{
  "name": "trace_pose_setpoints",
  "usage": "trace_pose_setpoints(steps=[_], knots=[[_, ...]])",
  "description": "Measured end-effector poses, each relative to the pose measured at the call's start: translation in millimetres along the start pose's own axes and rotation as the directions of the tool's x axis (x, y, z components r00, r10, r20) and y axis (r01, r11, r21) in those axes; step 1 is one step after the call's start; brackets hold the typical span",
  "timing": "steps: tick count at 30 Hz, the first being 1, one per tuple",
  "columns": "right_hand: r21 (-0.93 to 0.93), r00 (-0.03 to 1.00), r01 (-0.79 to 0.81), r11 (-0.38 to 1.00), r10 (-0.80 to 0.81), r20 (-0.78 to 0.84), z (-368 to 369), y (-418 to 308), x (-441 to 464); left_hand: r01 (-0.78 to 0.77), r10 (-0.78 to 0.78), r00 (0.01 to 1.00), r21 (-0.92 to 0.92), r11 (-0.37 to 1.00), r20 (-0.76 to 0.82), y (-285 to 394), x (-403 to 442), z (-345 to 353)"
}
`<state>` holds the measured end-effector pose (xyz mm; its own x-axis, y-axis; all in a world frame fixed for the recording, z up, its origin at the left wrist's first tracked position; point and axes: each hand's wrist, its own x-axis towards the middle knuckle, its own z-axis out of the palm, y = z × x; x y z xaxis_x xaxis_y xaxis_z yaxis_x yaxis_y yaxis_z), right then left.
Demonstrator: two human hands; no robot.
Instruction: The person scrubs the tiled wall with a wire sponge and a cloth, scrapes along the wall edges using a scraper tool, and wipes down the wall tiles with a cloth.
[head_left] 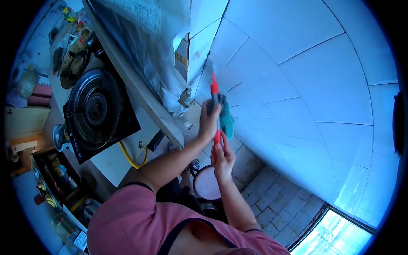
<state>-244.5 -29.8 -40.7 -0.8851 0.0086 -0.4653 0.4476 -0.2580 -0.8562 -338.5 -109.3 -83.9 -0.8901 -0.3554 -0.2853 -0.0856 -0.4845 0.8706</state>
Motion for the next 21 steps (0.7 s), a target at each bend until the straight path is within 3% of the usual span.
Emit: trace_pose_setpoints(steps=[6,7,9,10,14,17,21], knots=[[0.018,1.000,0.003,1.000,-0.003,-0.010,1,3,-25,0.031,-0.037,0.997,0.097,0.995,0.070,1,-14,-5],[0.015,1.000,-0.002,1.000,0.002,-0.013,2,1,-18,0.018,-0.018,1.000,0.024,1.000,0.008,2,-9,-1],[0.003,0.997,-0.069,0.998,0.069,0.025,11,-7,1,0.007,-0.007,1.000,0.059,0.998,0.010,13,12,-9],[-0.040,0.999,-0.013,0.999,0.015,0.051,7,5,4,0.025,-0.024,0.999,-0.020,0.999,0.035,8,13,-13],[0.002,0.999,-0.004,1.000,0.004,-0.040,0,10,-26,0.006,-0.011,0.997,0.069,0.998,0.074,-3,-14,-5],[-0.023,1.000,-0.026,0.999,0.026,0.004,15,-5,-6,0.040,-0.039,0.999,-0.014,0.999,0.028,29,4,-6],[0.005,1.000,0.015,1.000,-0.015,-0.026,12,6,-23,-0.006,-0.001,0.999,0.141,0.990,0.048,16,-8,-8]])
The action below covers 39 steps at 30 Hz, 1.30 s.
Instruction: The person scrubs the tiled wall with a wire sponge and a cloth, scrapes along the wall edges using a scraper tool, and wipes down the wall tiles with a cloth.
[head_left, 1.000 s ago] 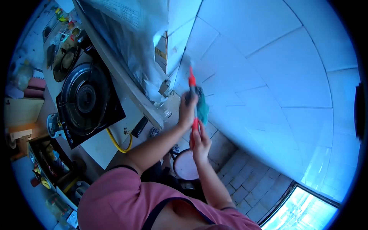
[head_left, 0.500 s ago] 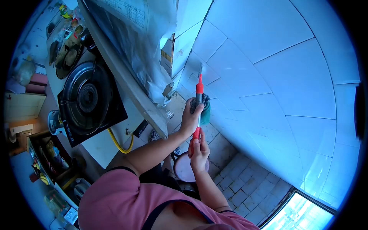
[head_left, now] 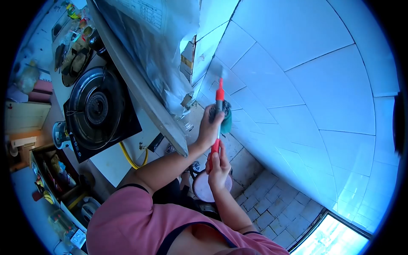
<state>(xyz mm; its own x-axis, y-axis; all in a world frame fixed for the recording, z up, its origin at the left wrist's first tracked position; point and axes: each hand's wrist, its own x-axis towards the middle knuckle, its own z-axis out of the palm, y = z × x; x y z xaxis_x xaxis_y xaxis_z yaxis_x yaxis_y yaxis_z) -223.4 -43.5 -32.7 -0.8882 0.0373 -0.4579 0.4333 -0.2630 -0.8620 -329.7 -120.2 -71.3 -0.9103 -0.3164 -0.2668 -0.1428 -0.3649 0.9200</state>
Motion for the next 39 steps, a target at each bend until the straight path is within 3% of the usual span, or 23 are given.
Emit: trace_pose_setpoints(steps=[2,4,5,9,12,13,16,17,20,26,28,29,39], knots=[[0.034,1.000,0.030,0.999,-0.030,0.000,-3,4,2,-0.045,0.045,0.999,-0.006,0.999,0.009,-1,-1,2],[-0.005,0.999,-0.048,0.999,0.048,0.021,3,-5,16,0.081,-0.078,0.997,-0.196,0.977,0.024,10,12,-3],[0.009,0.998,-0.039,0.999,0.038,0.051,3,-1,21,0.020,-0.019,1.000,-0.086,0.996,0.014,9,17,-7],[-0.026,1.000,0.007,1.000,-0.007,-0.008,-4,0,3,-0.036,0.036,0.999,-0.046,0.998,0.004,3,0,5],[0.010,0.997,-0.067,0.998,0.067,0.025,4,-8,18,0.104,-0.102,0.995,-0.183,0.978,0.022,15,11,-2],[0.017,0.996,-0.074,0.997,0.073,0.045,6,-4,19,0.009,-0.009,1.000,-0.019,1.000,0.012,6,20,-11],[0.016,1.000,-0.019,1.000,0.019,-0.001,1,3,4,0.047,-0.047,0.999,-0.029,0.998,-0.003,6,1,-1],[0.015,1.000,-0.023,1.000,0.023,-0.003,2,2,7,-0.028,0.028,1.000,-0.017,0.999,0.003,-10,2,-1],[-0.026,0.998,-0.058,0.998,0.058,0.015,2,-4,21,0.013,-0.014,1.000,-0.084,0.996,-0.012,-7,19,-7],[-0.084,0.997,-0.069,0.994,0.066,-0.039,-19,9,18,0.016,-0.016,1.000,-0.042,0.999,0.005,-45,9,3],[-0.058,0.997,-0.083,0.995,0.083,0.004,-8,3,32,0.023,-0.034,0.998,-0.177,0.984,-0.058,-41,23,-4],[-0.015,0.997,-0.073,0.997,0.073,0.016,-8,22,40,-0.001,0.000,1.000,-0.014,1.000,-0.028,-43,32,-15],[-0.067,0.994,-0.110,0.992,0.111,0.001,-12,26,42,0.083,-0.085,0.995,-0.036,0.996,-0.044,-48,29,-14]])
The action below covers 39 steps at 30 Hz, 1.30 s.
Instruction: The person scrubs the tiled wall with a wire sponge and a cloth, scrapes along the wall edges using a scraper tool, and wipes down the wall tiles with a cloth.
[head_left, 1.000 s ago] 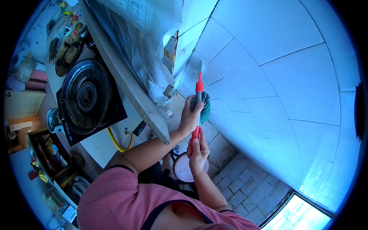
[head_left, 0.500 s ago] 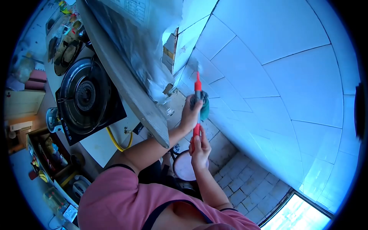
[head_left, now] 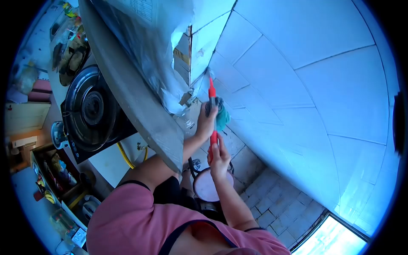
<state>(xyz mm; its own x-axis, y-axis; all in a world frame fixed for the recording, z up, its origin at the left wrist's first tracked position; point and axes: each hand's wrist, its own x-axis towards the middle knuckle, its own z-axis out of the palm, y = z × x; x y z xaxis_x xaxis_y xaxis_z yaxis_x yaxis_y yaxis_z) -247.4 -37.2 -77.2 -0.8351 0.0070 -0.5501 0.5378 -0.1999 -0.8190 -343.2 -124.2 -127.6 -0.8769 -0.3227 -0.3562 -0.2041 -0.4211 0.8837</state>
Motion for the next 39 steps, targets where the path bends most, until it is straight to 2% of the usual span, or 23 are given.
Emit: trace_pose_setpoints(steps=[1,3,5,9,11,12,13,15,16,20,25,27,29,31,32,33,35,36,37,39], knots=[[-0.013,1.000,0.012,1.000,-0.013,-0.011,-1,1,-8,0.033,-0.033,0.999,-0.007,0.999,0.007,-1,-9,2],[0.036,0.998,0.007,0.999,-0.005,-0.055,-5,10,-18,-0.045,0.043,0.997,0.033,0.998,0.057,-7,-23,7],[0.088,0.999,0.017,0.996,-0.013,-0.047,-5,3,-22,-0.023,0.022,1.000,0.098,0.995,0.005,-1,-21,7],[0.073,1.000,0.022,0.997,-0.023,0.018,6,-2,-11,-0.026,0.029,0.999,-0.130,0.991,0.023,16,-8,4],[0.089,0.999,0.037,0.995,-0.037,-0.005,-1,4,-26,-0.024,0.027,0.997,-0.038,0.999,0.074,14,-25,9],[0.099,0.998,0.051,0.994,-0.048,-0.033,-2,3,-31,-0.105,0.103,0.994,0.073,0.992,0.042,12,-25,12],[0.100,0.998,0.048,0.994,-0.045,-0.037,1,2,-27,-0.100,0.097,0.994,0.075,0.992,0.044,10,-24,10],[0.048,1.000,0.003,0.999,-0.003,-0.007,7,-3,-10,0.018,-0.017,1.000,-0.078,0.997,0.013,18,-10,3],[0.046,1.000,0.010,0.999,-0.010,-0.006,5,-2,-11,-0.010,0.001,0.997,0.110,0.994,0.074,10,4,-11],[0.124,0.999,0.018,0.992,-0.013,-0.042,2,10,-25,0.014,-0.016,0.998,0.038,0.999,0.058,-1,-13,-5],[0.063,1.000,0.003,0.998,-0.003,0.000,5,2,-6,-0.086,0.084,0.996,0.068,0.994,0.032,-4,0,-6],[0.052,1.000,0.007,0.999,-0.005,-0.028,3,9,-12,0.015,-0.015,0.999,-0.006,1.000,0.042,-4,-10,-3],[0.094,0.999,0.022,0.995,-0.019,-0.043,2,13,-13,-0.062,0.057,0.997,0.094,0.994,0.050,-31,-7,-7],[0.071,1.000,-0.004,0.997,0.005,-0.012,4,5,-5,0.025,-0.025,1.000,0.095,0.995,0.002,5,-6,-3],[0.097,1.000,0.008,0.995,-0.009,0.006,7,2,2,-0.055,0.055,0.998,0.019,0.998,-0.011,-13,9,-7],[0.090,1.000,0.010,0.996,-0.011,0.010,5,3,0,0.041,-0.041,0.999,-0.008,0.999,0.032,2,2,-7],[0.030,1.000,0.017,0.999,-0.017,-0.010,1,7,-11,0.109,-0.105,0.992,-0.065,0.992,0.071,11,-15,0],[0.043,0.999,0.045,0.998,-0.043,-0.033,-3,11,-20,0.071,-0.059,0.989,-0.086,0.994,0.136,-3,-19,1],[0.042,0.999,0.043,0.998,-0.042,-0.030,-4,9,-19,-0.007,0.001,0.995,0.065,0.998,0.096,-9,-21,2],[0.039,0.999,0.028,0.999,-0.028,-0.023,-7,1,-15,0.043,-0.044,0.998,0.008,0.999,0.048,-7,-15,4]])
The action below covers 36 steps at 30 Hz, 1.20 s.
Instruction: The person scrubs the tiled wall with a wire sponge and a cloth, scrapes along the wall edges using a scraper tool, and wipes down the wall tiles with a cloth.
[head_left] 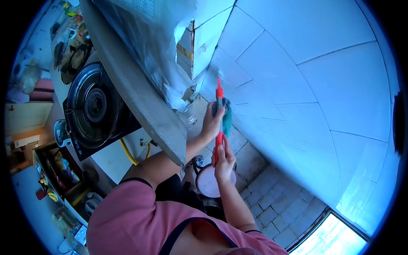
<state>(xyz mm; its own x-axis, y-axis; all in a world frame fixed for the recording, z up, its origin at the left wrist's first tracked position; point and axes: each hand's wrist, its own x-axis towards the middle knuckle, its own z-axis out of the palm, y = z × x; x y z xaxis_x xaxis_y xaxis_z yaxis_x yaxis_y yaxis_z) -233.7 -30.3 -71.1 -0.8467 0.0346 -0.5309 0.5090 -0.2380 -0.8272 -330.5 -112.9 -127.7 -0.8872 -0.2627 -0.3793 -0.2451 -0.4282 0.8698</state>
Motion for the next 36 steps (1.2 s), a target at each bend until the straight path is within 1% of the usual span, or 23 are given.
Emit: trace_pose_setpoints(steps=[1,2,4,6,8,10,11,12,15,17,18,20,22,24,26,27,28,30,31,32,34,35,36], knots=[[-0.038,1.000,-0.011,0.999,0.011,0.020,2,-4,10,-0.071,0.072,0.996,0.015,0.997,-0.047,2,8,-1],[-0.040,1.000,-0.005,0.999,0.006,0.022,3,-4,10,-0.038,0.037,0.998,-0.023,0.999,-0.058,4,16,-4],[-0.049,1.000,-0.021,0.999,0.022,0.017,10,-4,11,-0.023,0.024,0.996,0.017,1.000,-0.082,5,12,-4],[-0.025,0.999,-0.033,0.999,0.033,-0.001,15,-8,-6,0.030,-0.031,0.999,0.112,0.993,0.009,1,0,-8],[0.007,0.999,-0.034,0.999,0.034,-0.034,16,-13,-16,0.035,-0.038,0.999,0.125,0.992,0.021,2,-2,-6],[-0.023,0.998,-0.067,0.997,0.066,-0.012,16,-16,-6,0.063,-0.058,0.997,0.088,0.994,-0.054,11,2,-5],[-0.040,0.997,-0.079,0.996,0.078,-0.014,16,-16,1,0.060,-0.055,0.997,0.087,0.994,-0.052,14,5,-6],[-0.056,0.996,-0.089,0.994,0.089,-0.013,16,-17,6,0.120,-0.115,0.990,0.058,0.991,-0.086,18,7,-3],[-0.062,0.999,-0.041,0.997,0.042,0.018,13,-19,-4,0.165,-0.161,0.985,0.081,0.983,-0.059,24,3,-1],[-0.006,0.999,-0.041,0.999,0.041,0.011,11,-28,-22,-0.035,0.048,0.994,0.138,0.990,-0.095,32,-14,7],[0.041,0.999,-0.033,0.999,0.032,0.012,9,-35,-30,-0.029,0.043,0.995,0.152,0.988,-0.089,41,-18,11],[0.082,0.999,-0.017,0.996,0.015,0.032,6,-45,-34,-0.076,0.078,0.995,0.039,0.996,-0.063,66,-26,21],[-0.049,0.989,0.115,0.992,-0.109,0.102,6,-51,-23,-0.144,0.151,0.985,0.085,0.986,-0.088,83,-25,28],[0.006,0.994,0.058,0.998,-0.058,0.087,7,-54,-15,-0.056,0.055,0.995,-0.009,0.998,-0.089,74,-18,27],[-0.018,0.997,0.000,1.000,0.001,0.075,-2,-42,-4,-0.081,0.084,0.988,0.032,0.996,-0.126,38,0,18],[-0.010,0.997,-0.031,0.999,0.031,0.075,-6,-36,0,0.015,-0.007,0.990,0.057,0.998,-0.141,31,0,16],[0.001,0.997,-0.037,0.999,0.037,0.072,-11,-27,-1,0.009,0.009,0.987,0.111,0.994,-0.161,32,-6,19],[-0.105,0.997,0.047,0.993,-0.039,0.074,-15,-16,-1,0.000,0.008,0.994,0.078,0.997,-0.110,22,-14,18],[-0.022,0.995,-0.011,1.000,0.013,0.100,-19,-14,-11,0.033,-0.015,0.994,0.160,0.986,-0.110,19,-22,13],[-0.012,0.995,-0.019,1.000,0.021,0.102,-20,-11,-21,0.037,-0.017,0.993,0.173,0.984,-0.114,17,-33,8],[0.084,0.980,-0.143,0.986,0.129,0.148,-22,-4,-38,0.050,-0.043,0.996,0.083,0.995,-0.084,20,-53,-2],[0.078,0.973,-0.107,0.991,0.089,0.215,-25,3,-42,0.092,-0.090,0.989,0.009,0.996,-0.114,26,-65,-5],[0.101,0.972,-0.118,0.988,0.094,0.217,-25,9,-45,0.086,-0.074,0.993,0.143,0.986,-0.088,29,-71,-15]])
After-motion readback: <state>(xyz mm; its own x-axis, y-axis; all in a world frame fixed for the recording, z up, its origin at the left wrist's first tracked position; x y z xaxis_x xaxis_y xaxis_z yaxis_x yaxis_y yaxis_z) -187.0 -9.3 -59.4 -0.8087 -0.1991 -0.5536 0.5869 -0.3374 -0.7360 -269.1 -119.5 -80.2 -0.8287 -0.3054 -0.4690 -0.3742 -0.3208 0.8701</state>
